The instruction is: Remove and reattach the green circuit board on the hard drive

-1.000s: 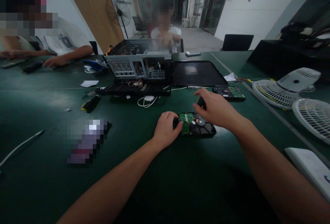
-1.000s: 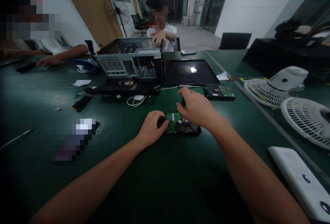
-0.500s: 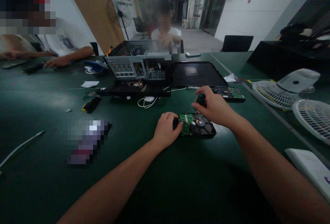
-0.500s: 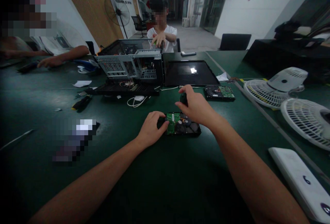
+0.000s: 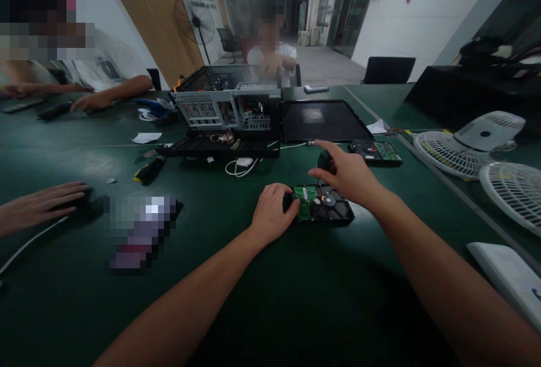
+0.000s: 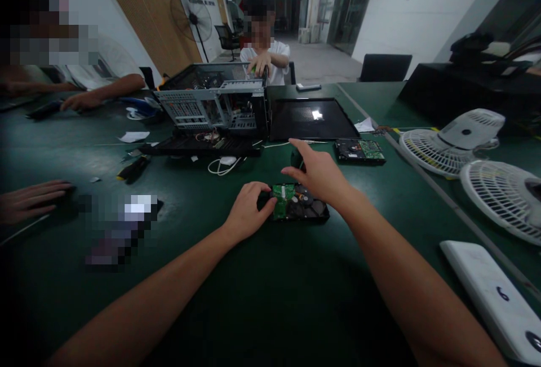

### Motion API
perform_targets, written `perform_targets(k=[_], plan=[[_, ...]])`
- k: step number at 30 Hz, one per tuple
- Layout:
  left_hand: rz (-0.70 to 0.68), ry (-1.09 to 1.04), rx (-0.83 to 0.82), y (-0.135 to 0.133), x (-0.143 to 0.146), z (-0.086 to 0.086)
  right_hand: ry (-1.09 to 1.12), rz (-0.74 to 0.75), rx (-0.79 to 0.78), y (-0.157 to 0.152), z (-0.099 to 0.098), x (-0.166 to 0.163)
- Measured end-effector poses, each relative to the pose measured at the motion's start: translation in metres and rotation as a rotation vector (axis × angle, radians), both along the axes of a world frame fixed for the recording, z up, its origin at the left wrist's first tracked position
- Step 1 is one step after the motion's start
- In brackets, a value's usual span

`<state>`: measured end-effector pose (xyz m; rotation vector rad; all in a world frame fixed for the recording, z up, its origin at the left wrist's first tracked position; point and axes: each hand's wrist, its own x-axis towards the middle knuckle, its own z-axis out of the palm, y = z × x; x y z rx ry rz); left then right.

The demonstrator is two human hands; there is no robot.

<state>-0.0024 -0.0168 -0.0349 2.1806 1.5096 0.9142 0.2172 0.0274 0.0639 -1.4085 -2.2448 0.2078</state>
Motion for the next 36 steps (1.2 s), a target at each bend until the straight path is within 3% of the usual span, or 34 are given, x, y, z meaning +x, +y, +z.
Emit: perform_targets(k=[5, 15, 36], plan=[[0.001, -0.012, -0.004, 0.0002, -0.0004, 0.0002, -0.002, 0.023, 0.035, 0.0001, -0.0033, -0.0024], [0.002, -0.005, 0.014, 0.0018, 0.0002, -0.0036, -0.097, -0.069, 0.155, -0.0026, -0.007, -0.0072], [0.005, -0.009, -0.008, 0.0016, -0.0006, -0.0019, -0.123, -0.149, 0.228, -0.0006, -0.0106, -0.0085]])
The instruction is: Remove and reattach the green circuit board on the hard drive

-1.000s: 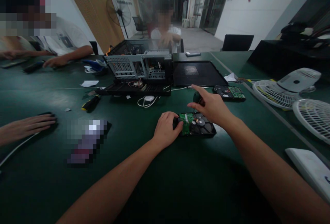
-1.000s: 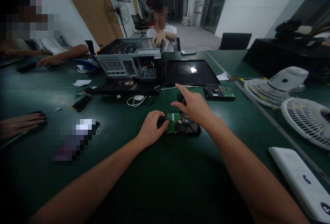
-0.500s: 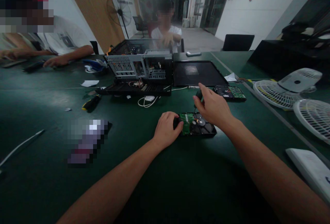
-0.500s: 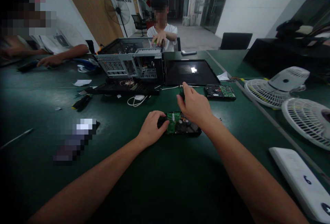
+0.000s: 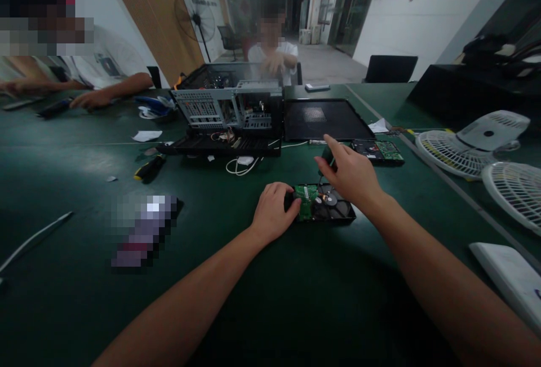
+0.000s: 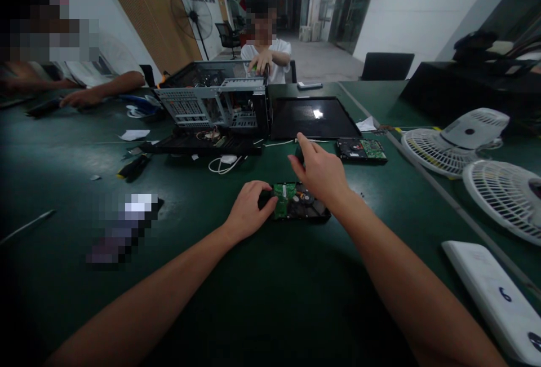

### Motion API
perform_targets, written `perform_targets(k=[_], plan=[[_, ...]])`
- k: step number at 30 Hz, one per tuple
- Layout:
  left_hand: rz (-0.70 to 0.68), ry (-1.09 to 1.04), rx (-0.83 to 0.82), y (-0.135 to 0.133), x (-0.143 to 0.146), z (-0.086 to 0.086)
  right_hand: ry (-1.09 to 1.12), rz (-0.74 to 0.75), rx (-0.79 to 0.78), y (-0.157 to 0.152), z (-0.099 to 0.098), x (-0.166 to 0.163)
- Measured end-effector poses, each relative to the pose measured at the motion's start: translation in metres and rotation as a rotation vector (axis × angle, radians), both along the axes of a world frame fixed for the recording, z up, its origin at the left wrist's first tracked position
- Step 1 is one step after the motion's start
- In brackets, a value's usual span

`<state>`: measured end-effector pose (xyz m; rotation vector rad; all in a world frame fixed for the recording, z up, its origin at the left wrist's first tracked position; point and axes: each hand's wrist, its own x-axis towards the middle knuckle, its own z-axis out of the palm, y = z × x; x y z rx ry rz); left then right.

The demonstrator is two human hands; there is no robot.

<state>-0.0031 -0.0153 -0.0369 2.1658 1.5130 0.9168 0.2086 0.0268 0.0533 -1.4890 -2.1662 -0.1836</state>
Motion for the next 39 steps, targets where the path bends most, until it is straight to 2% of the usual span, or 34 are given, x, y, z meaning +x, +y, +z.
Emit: perform_targets(k=[11, 26, 39], plan=[[-0.004, 0.012, 0.011, 0.0, 0.0, 0.0, -0.088, -0.038, 0.071, 0.0, -0.003, 0.0], [0.0, 0.009, -0.008, 0.0, 0.0, 0.0, -0.089, -0.004, 0.106, -0.006, 0.003, -0.004], [-0.004, 0.007, 0.015, -0.001, -0.001, 0.001, -0.174, -0.111, 0.092, -0.006, 0.009, -0.001]])
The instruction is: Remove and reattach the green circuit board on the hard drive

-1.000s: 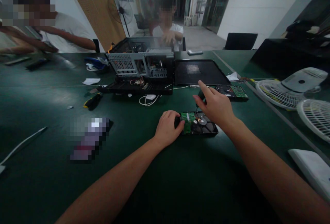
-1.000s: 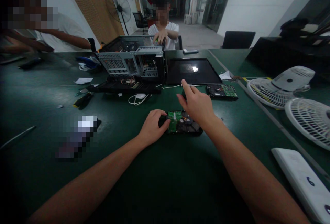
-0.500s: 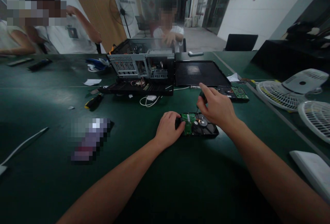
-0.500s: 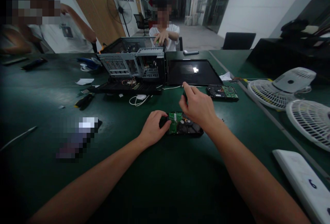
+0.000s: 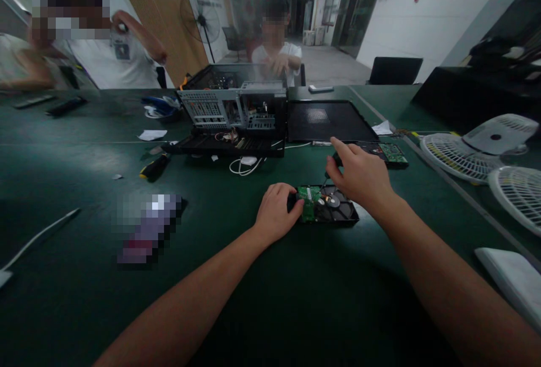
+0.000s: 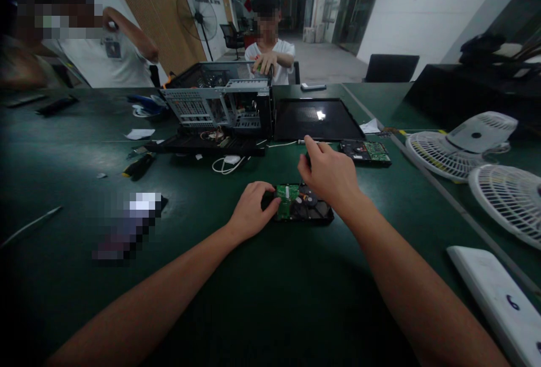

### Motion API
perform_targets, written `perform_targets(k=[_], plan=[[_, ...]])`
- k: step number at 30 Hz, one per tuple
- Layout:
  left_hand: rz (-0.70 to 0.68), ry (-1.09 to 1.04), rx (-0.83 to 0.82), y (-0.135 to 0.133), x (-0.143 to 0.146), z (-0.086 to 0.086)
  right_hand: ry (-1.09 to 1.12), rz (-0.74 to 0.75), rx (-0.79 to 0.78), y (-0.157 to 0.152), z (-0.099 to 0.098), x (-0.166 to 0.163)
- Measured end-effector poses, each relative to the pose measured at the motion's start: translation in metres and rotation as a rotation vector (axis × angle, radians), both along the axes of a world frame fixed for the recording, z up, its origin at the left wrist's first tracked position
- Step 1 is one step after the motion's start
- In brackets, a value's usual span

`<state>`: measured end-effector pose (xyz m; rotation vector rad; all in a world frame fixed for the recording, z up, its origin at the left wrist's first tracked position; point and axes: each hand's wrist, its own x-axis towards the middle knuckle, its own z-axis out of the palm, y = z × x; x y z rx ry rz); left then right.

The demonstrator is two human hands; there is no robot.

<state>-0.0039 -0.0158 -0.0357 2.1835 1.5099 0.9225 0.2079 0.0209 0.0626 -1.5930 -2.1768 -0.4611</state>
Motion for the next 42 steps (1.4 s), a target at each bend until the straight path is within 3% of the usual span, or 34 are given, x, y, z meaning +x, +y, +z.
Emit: perform_targets(k=[16, 20, 24, 29, 38, 42], plan=[[-0.018, -0.038, -0.014, -0.002, -0.002, 0.004, 0.122, 0.061, -0.059, -0.009, 0.008, -0.009], [-0.03, -0.034, -0.024, -0.003, -0.003, 0.007, 0.208, 0.143, -0.055, -0.005, 0.005, -0.01], [-0.044, -0.01, -0.029, -0.005, -0.004, 0.01, 0.367, 0.217, -0.172, -0.003, 0.006, -0.01], [-0.188, 0.06, -0.041, -0.009, -0.007, 0.012, 0.491, 0.254, -0.339, -0.005, 0.006, -0.009], [-0.271, 0.113, -0.087, -0.012, -0.011, 0.014, 0.608, 0.123, -0.132, -0.025, -0.008, 0.0], [-0.297, 0.123, -0.091, -0.012, -0.012, 0.016, 0.609, 0.077, 0.072, -0.046, -0.011, 0.013]])
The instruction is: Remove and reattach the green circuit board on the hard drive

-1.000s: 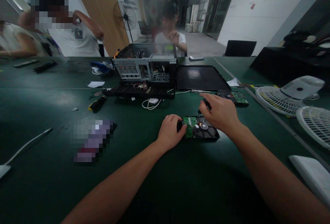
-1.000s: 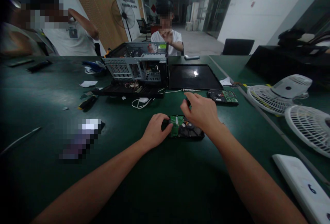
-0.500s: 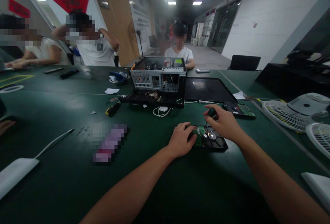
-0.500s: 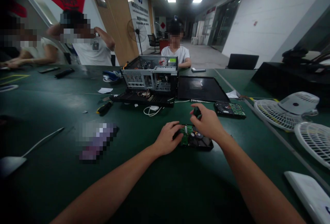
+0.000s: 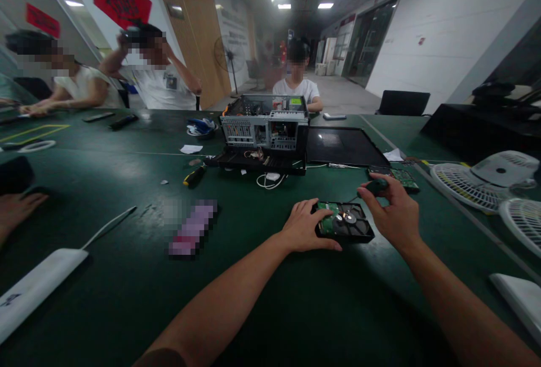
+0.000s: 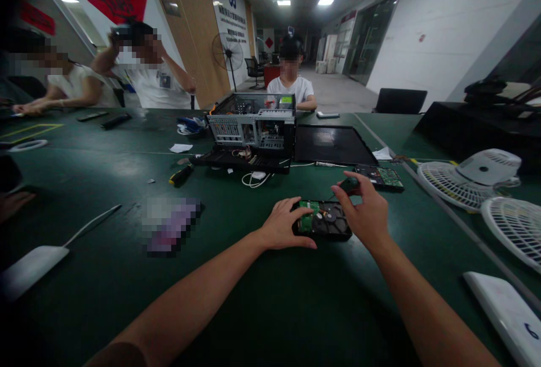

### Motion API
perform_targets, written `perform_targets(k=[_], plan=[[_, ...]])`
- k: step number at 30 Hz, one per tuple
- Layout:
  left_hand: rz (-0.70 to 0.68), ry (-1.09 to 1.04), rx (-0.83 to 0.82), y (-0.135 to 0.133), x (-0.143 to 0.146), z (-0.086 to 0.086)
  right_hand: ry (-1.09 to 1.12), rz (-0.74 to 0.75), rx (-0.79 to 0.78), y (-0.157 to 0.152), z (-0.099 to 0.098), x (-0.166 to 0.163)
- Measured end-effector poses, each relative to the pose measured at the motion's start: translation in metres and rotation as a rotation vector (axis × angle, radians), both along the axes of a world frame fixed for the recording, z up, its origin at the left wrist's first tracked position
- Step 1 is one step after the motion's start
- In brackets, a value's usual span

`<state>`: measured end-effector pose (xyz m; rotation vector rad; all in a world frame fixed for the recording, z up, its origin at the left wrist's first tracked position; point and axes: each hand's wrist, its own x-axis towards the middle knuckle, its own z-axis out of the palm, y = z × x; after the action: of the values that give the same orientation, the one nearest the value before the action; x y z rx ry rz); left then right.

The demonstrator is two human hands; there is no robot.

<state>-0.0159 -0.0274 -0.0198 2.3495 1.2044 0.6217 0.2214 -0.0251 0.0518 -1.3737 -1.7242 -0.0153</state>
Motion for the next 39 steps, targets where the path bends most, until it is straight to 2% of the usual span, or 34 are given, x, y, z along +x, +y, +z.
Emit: perform_targets(k=[2, 4, 8, 12, 14, 17, 20, 22, 24, 30, 39], plan=[[-0.01, 0.019, -0.003, 0.0, 0.0, 0.001, -0.066, -0.093, 0.082, -0.008, -0.007, 0.012], [-0.011, 0.043, -0.009, 0.0, 0.0, 0.002, -0.143, -0.153, 0.1, -0.012, -0.017, 0.025], [0.01, 0.065, -0.015, 0.001, 0.001, 0.004, -0.184, -0.26, -0.012, -0.005, -0.032, 0.053], [0.024, 0.058, -0.008, 0.001, 0.002, 0.002, -0.228, -0.472, -0.17, 0.01, -0.04, 0.084], [0.016, 0.057, 0.001, 0.001, 0.002, 0.0, -0.244, -0.525, -0.195, 0.014, -0.044, 0.102], [0.028, 0.049, 0.027, 0.002, 0.003, -0.003, -0.319, -0.511, -0.223, 0.017, -0.051, 0.126], [0.034, 0.039, 0.032, 0.002, 0.004, -0.004, -0.41, -0.588, -0.451, 0.019, -0.055, 0.137], [0.032, 0.035, 0.028, 0.002, 0.004, -0.004, -0.445, -0.564, -0.601, 0.022, -0.057, 0.137], [0.03, 0.034, 0.026, 0.002, 0.004, -0.005, -0.459, -0.52, -0.683, 0.024, -0.057, 0.135], [0.044, 0.049, 0.025, 0.003, 0.004, -0.007, -0.471, -0.497, -0.784, 0.025, -0.056, 0.13], [0.041, 0.067, 0.008, 0.004, 0.004, -0.006, -0.503, -0.487, -0.788, 0.027, -0.062, 0.137]])
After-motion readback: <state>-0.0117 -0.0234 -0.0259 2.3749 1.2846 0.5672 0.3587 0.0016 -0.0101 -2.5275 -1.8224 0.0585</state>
